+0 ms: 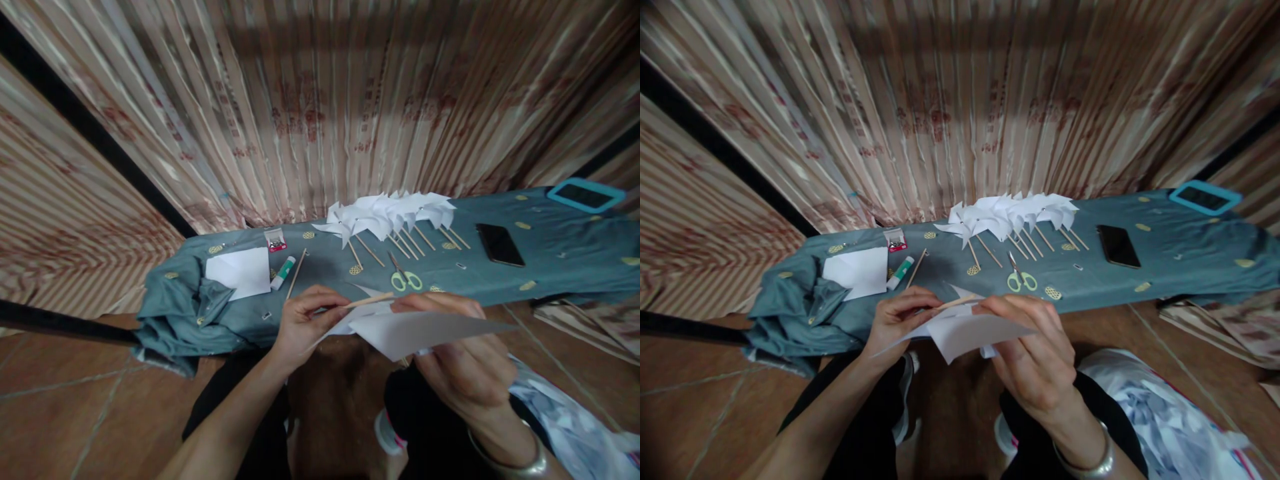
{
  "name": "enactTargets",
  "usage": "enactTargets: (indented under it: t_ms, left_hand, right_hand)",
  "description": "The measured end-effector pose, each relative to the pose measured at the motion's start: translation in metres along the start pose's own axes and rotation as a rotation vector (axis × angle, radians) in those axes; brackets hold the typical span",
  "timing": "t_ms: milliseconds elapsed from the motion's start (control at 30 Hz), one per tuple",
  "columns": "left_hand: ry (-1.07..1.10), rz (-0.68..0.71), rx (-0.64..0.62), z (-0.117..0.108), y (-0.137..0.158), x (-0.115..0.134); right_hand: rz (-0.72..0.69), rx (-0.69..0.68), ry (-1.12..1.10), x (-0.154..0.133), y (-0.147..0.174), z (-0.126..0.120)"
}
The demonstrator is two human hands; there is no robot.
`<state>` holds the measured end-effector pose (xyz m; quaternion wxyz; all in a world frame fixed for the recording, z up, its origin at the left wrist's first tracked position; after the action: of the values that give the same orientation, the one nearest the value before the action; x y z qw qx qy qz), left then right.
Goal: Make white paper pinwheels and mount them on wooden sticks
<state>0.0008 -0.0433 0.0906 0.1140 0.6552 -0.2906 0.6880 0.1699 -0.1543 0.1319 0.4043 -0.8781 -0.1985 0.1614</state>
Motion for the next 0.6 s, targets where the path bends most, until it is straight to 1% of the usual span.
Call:
enactTargets:
  t_ms: [133, 400, 600]
  left_hand:
    - [-0.024, 0.004, -0.024, 0.0008, 0.0018, 0.0025]
    - [-0.05, 0.049, -0.034, -0.0008, 0.0039, 0.0043]
    - [-0.082, 0.105, -0.045, -0.0013, 0.0044, 0.006]
  right_hand:
    - [0.044, -0.026, 0.003, 0.0, 0.0024, -0.0006]
    - [0.071, 0.014, 0.002, 0.0013, 0.0041, 0.0025]
    - [0.018, 0.045, -0.005, 0.0007, 0.0032, 0.0049]
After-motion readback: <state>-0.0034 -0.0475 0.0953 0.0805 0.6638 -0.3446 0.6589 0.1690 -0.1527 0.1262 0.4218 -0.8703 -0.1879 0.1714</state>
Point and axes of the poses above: each hand's wrist, its own y-axis away from the middle knuckle, its own z-axis out of the palm, x = y × z, the point moved 2 cm from there along -y, towards the middle knuckle, and after that the axes turned 9 degrees about -x, right-handed, at the moved point
